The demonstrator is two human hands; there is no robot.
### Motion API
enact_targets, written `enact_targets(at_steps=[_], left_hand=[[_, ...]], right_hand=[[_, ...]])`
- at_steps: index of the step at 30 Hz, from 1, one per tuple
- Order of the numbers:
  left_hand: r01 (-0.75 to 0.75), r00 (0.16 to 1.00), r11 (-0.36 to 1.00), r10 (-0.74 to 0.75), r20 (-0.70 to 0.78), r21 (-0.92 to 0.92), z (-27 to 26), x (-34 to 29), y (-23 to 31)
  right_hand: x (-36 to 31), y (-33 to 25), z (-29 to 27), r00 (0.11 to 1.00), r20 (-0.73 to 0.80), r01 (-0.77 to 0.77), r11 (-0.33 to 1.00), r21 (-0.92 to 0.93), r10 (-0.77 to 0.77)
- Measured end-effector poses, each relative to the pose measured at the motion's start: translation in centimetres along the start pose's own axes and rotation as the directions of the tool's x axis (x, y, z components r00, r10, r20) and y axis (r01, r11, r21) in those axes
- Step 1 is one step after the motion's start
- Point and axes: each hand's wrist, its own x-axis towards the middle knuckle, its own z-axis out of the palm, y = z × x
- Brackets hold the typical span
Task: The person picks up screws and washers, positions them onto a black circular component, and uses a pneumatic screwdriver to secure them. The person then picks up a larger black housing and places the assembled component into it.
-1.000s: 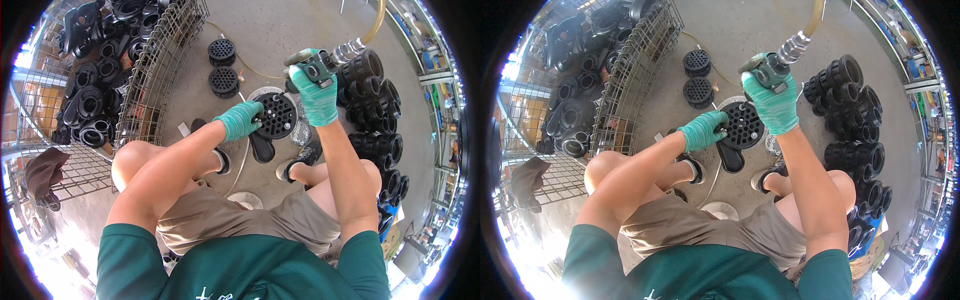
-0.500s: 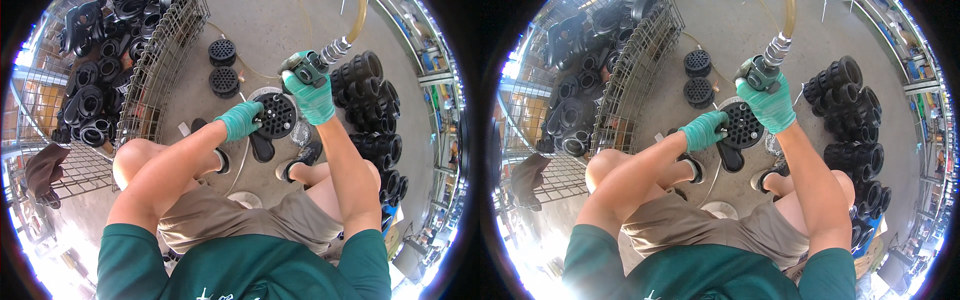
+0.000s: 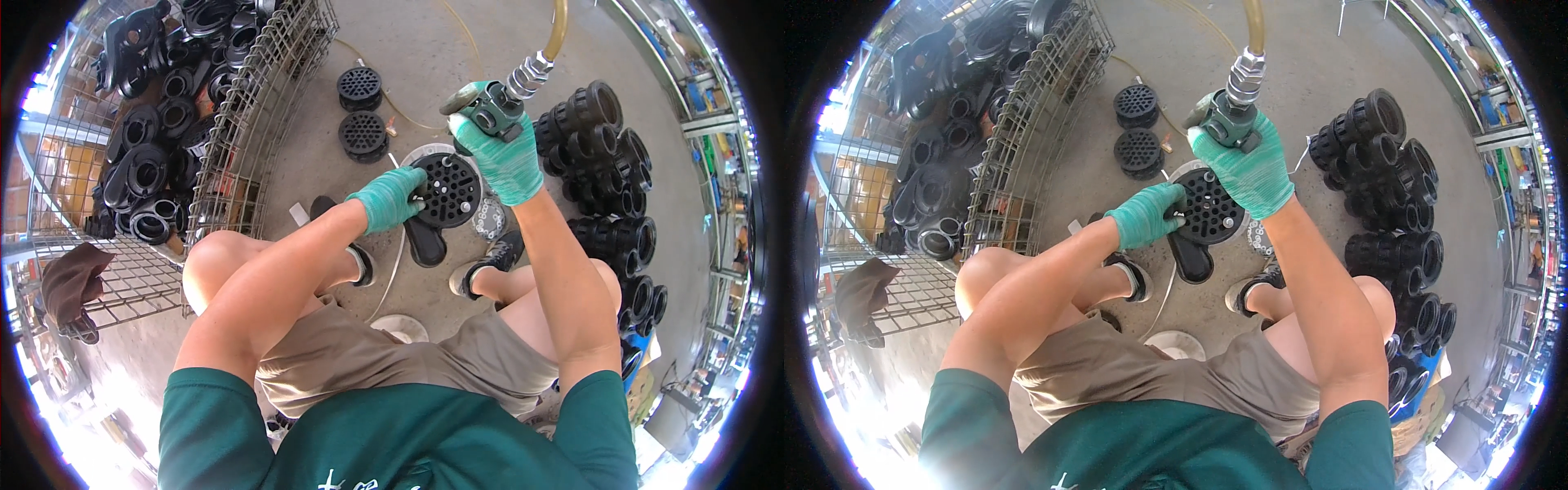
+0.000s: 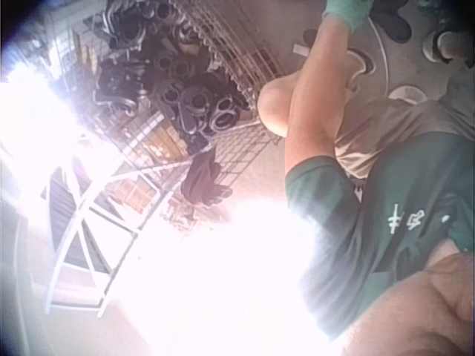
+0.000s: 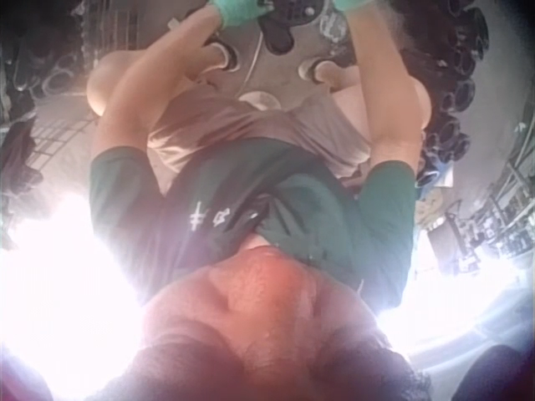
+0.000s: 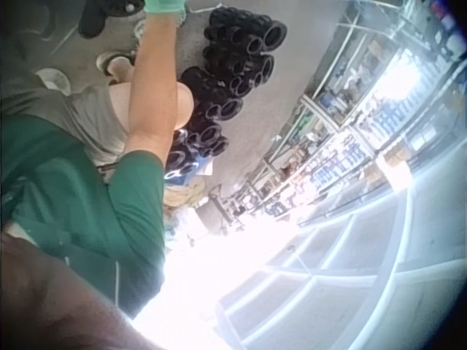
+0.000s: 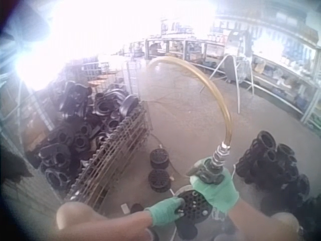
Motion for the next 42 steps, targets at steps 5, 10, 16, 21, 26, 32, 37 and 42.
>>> enact_targets(at_steps=[5,10,16,21,26,32,37,42], left_hand=[[-0.026,0.999,0.999,0.027,-0.04,0.028,0.2,-0.5,-0.1],[-0.034,0.998,0.997,0.037,-0.049,0.073,0.2,-0.6,0.4],[-0.008,1.0,0.997,0.009,-0.018,0.075,0.0,-0.1,0.3],[-0.042,0.996,0.997,0.047,-0.076,0.057,0.5,0.0,0.0],[-0.027,0.999,0.999,0.029,-0.037,0.043,0.3,-0.3,0.2],[-0.008,1.0,0.999,0.009,-0.019,0.035,0.4,-0.1,-0.3],[-0.04,0.997,0.998,0.044,-0.07,0.051,0.5,-0.2,-0.2],[-0.02,0.999,0.998,0.022,-0.047,0.056,0.5,-0.1,-0.1]], right_hand=[[-2.5,-2.6,-0.3,0.986,-0.115,0.129,0.99,0.057,-0.122],[-6.3,-2.5,-2.4,0.993,-0.116,0.02,1.0,-0.007,-0.021],[-7.5,-1.6,-2.1,0.986,-0.164,0.041,0.999,0.018,-0.038],[-7.3,-0.8,-2.2,0.98,-0.176,0.106,0.991,0.076,-0.091],[-7.5,-0.3,-2.5,0.996,-0.058,0.063,0.997,0.045,-0.061],[-7.5,0.3,-2.0,0.998,0.016,0.06,0.997,-0.038,-0.06],[-7.1,-0.1,-2.0,0.998,0.034,0.05,0.998,-0.03,-0.049],[-7.2,0.0,-2.0,0.998,0.041,0.048,0.999,0.003,-0.048]])
